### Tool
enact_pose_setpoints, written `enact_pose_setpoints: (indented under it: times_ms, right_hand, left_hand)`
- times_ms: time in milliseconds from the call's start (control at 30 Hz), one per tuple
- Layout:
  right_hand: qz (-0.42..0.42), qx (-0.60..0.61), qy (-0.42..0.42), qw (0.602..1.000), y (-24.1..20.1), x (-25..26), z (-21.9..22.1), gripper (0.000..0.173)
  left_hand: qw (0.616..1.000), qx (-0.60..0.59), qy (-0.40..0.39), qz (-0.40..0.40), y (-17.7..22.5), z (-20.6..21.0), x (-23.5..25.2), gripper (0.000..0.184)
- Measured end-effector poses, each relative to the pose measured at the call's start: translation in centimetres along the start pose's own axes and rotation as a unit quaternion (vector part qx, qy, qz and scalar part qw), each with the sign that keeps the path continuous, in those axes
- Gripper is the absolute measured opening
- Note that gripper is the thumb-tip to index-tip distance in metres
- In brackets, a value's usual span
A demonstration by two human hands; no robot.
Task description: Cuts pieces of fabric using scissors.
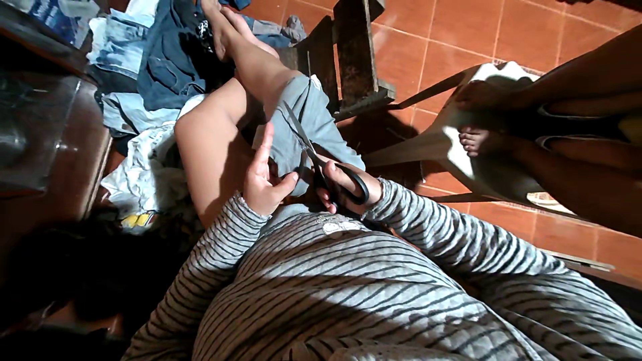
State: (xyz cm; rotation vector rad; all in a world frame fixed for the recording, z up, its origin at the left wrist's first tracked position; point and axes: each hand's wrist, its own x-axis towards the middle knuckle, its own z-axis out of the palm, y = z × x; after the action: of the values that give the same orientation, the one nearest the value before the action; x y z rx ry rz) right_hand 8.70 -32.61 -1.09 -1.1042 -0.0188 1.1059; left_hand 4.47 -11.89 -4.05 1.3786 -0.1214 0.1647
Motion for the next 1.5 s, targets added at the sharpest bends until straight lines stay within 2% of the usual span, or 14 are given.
enact_pose_setpoints:
  times_ms: [200,433,600,700,833,933,1033,1133,1233,1300,1333,1367,1433,1500]
  right_hand:
    - [-0.004,0.004,0.001,1.000,-0.1,0.7,0.1,0.061]
    - [-0.014,0.019,0.041,0.999,0.0,0.3,1.1,0.042]
    - [-0.007,0.025,0.034,0.999,0.0,1.1,0.7,0.057]
    - [-0.005,0.016,0.045,0.999,-0.2,1.3,0.9,0.058]
    - [-0.002,0.025,0.055,0.998,-0.4,1.0,1.5,0.040]
    - [0.002,0.038,0.056,0.998,-0.5,1.0,1.5,0.034]
    - [0.021,-0.006,0.029,0.999,-0.8,0.2,0.2,0.039]
    - [0.074,-0.140,-0.073,0.985,-2.6,-1.9,-3.4,0.058]
    - [0.127,-0.230,-0.127,0.956,-4.7,-4.7,-7.2,0.045]
    - [0.093,-0.306,-0.069,0.945,-5.7,-6.0,-8.4,0.037]
    - [0.046,-0.365,0.004,0.930,-5.9,-6.1,-8.4,0.034]
    - [0.000,-0.433,0.092,0.896,-5.7,-5.7,-8.2,0.033]
    - [-0.052,-0.519,0.241,0.818,-4.2,-3.2,-8.8,0.051]
    - [-0.100,-0.527,0.294,0.791,-1.7,-0.3,-10.4,0.068]
  left_hand:
    - [1.000,0.001,-0.004,0.013,-0.2,-0.2,0.0,0.096]
    - [1.000,-0.007,-0.001,-0.022,0.0,0.0,-0.1,0.102]
    - [1.000,0.004,-0.015,0.012,-0.1,0.0,-0.1,0.097]
    - [1.000,0.016,-0.015,0.002,0.1,-0.1,-0.2,0.102]
    - [1.000,0.017,-0.015,-0.012,0.0,-0.1,-0.3,0.103]
    - [1.000,0.009,-0.013,-0.012,-0.1,0.0,-0.3,0.101]
    - [1.000,0.014,0.009,-0.010,-0.1,0.0,-0.2,0.090]
    - [0.994,0.073,0.074,-0.035,-0.2,-0.4,-0.1,0.062]
    - [0.980,0.141,0.127,-0.064,-0.7,-0.9,0.3,0.038]
    - [0.975,0.145,0.146,-0.084,-1.1,-1.1,0.9,0.025]
    - [0.975,0.129,0.148,-0.102,-1.2,-1.1,1.3,0.022]
    - [0.976,0.105,0.146,-0.124,-1.2,-0.9,1.7,0.020]
    - [0.973,0.054,0.118,-0.191,-0.9,-0.3,2.3,0.026]
    - [0.966,0.011,0.052,-0.253,-0.1,0.0,2.8,0.042]
